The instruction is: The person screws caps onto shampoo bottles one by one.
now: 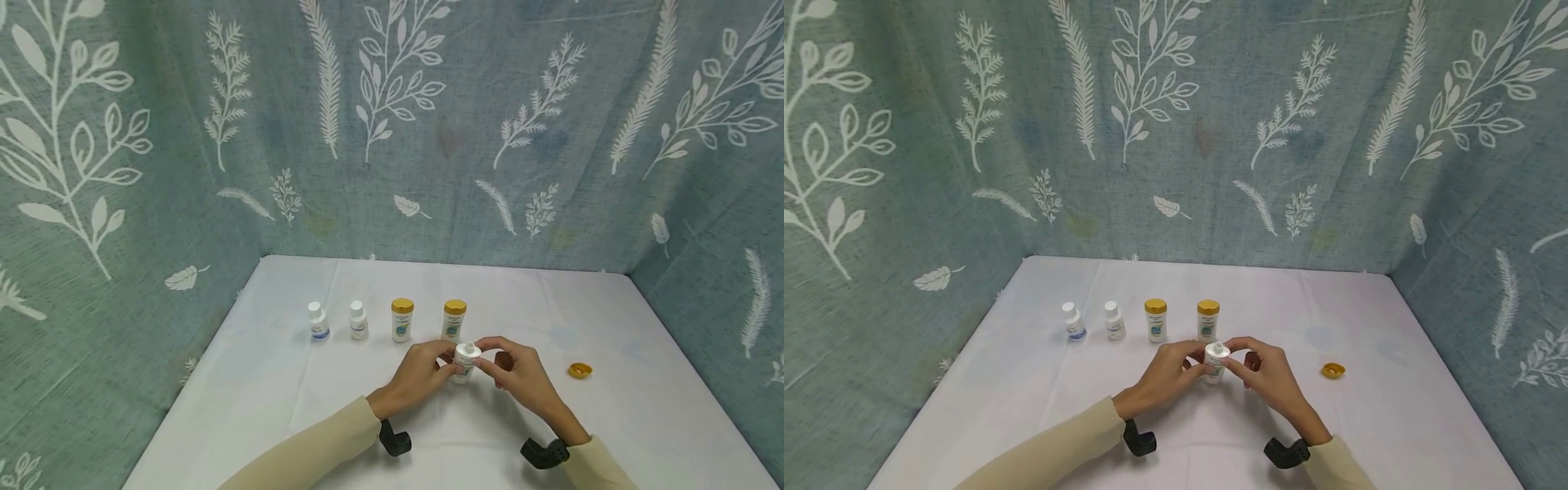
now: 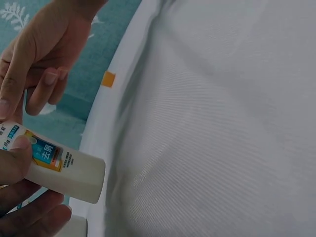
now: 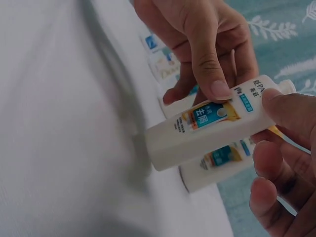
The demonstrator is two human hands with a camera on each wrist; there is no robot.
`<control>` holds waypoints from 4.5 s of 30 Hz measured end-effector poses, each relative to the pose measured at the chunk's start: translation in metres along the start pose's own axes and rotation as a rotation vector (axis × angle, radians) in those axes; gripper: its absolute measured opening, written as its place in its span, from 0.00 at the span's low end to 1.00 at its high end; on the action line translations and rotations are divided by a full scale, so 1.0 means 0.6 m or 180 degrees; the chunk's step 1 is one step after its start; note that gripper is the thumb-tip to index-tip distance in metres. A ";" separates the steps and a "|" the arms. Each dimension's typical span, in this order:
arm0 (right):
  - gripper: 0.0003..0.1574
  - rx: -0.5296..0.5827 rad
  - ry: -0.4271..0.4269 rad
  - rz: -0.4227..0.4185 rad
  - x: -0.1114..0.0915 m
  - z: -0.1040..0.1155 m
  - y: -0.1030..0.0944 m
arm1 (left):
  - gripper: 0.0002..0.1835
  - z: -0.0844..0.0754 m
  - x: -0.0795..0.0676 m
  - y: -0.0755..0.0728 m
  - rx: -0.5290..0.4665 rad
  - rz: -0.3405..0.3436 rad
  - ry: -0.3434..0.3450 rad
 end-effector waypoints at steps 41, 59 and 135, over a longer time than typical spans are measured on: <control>0.18 -0.0051 -0.0507 0.0389 0.020 0.035 0.079 | 0.20 0.036 -0.083 -0.059 -0.0255 0.0104 -0.0125; 0.15 -0.0563 -0.0116 -0.0080 0.000 -0.045 -0.058 | 0.20 0.046 -0.083 -0.052 -0.0365 0.0186 -0.0271; 0.20 -0.1444 0.0422 -0.0277 -0.055 -0.131 -0.165 | 0.21 0.047 -0.082 -0.049 -0.0352 0.0265 -0.0305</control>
Point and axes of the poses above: each hand's wrist, its own x-axis towards the middle knuckle, its own y-axis out of the palm, z = x × y, the point moved 8 cm from there along x, towards the middle knuckle, and after that the axes turned 4 degrees about -y, right-handed, at the moved point
